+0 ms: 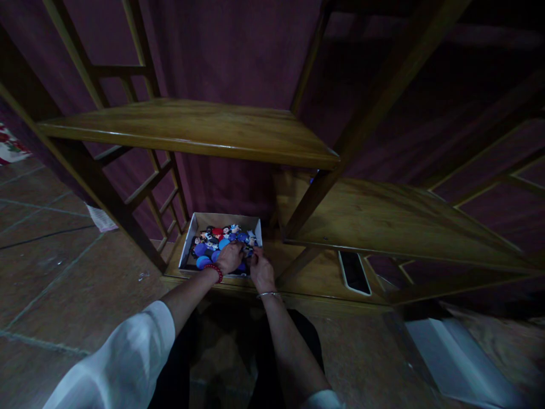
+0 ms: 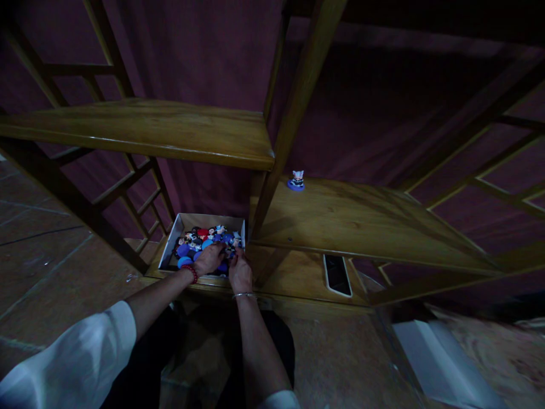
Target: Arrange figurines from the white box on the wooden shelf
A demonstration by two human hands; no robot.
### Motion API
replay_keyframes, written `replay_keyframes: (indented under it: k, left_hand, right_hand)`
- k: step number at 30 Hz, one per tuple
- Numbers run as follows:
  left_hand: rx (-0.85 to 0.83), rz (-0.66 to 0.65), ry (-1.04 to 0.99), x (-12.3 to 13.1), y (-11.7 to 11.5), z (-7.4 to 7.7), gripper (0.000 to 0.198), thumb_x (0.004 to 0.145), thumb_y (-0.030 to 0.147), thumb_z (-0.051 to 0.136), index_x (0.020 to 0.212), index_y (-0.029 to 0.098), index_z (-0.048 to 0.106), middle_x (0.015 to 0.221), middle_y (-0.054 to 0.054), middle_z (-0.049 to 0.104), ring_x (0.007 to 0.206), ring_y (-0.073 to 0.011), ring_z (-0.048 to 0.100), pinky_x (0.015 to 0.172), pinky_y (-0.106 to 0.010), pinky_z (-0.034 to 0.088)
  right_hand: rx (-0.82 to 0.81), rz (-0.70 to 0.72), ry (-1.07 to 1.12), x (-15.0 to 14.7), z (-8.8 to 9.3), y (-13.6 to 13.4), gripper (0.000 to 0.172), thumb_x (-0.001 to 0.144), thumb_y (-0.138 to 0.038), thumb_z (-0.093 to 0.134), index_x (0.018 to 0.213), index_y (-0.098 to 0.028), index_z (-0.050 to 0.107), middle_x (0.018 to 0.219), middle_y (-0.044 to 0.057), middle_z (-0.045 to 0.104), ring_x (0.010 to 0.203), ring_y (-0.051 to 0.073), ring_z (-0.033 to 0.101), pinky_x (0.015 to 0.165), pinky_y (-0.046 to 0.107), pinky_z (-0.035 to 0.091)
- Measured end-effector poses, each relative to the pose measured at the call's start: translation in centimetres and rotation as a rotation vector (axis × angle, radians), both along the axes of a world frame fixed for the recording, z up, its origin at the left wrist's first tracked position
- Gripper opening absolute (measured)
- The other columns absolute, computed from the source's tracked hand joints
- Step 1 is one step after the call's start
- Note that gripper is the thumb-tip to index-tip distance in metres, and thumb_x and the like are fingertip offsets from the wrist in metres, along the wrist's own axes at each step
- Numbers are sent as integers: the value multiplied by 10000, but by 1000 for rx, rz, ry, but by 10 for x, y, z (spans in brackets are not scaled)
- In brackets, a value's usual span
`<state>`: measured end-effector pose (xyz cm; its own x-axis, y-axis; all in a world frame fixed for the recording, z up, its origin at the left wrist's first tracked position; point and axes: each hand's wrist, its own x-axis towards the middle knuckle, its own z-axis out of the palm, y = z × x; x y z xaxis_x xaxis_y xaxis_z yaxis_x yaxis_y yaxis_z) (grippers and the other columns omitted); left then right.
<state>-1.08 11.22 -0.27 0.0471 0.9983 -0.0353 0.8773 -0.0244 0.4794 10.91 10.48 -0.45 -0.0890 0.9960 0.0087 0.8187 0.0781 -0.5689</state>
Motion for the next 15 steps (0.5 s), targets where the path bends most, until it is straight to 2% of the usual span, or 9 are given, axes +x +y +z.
replay_keyframes:
  k: [4,11,15]
  left_hand:
    - [-11,54,-7,1,2,2,245,794,219,404,975,150,554,975,-87,591,903,-162,557,796,-240,412]
    - [-22,87,-4,0,8,3,255,786,252,421,977,150,557,977,-82,603,917,-170,560,790,-246,412]
    - [-25,124,-21,-3,11,4,254,787,256,429,973,148,564,981,-85,609,933,-165,556,795,-230,409]
  right_hand:
    - [-80,-32,-16,-1,2,0,344,830,-174,317,1141,-156,464,918,86,650,814,151,614,677,214,437]
    - [-135,32,-82,-2,10,-2,355,831,-155,313,1160,-160,443,899,92,653,775,152,624,639,211,433]
    - [-116,67,-91,-2,8,-1,378,825,-151,325,1193,-173,409,905,78,652,758,142,624,649,205,432]
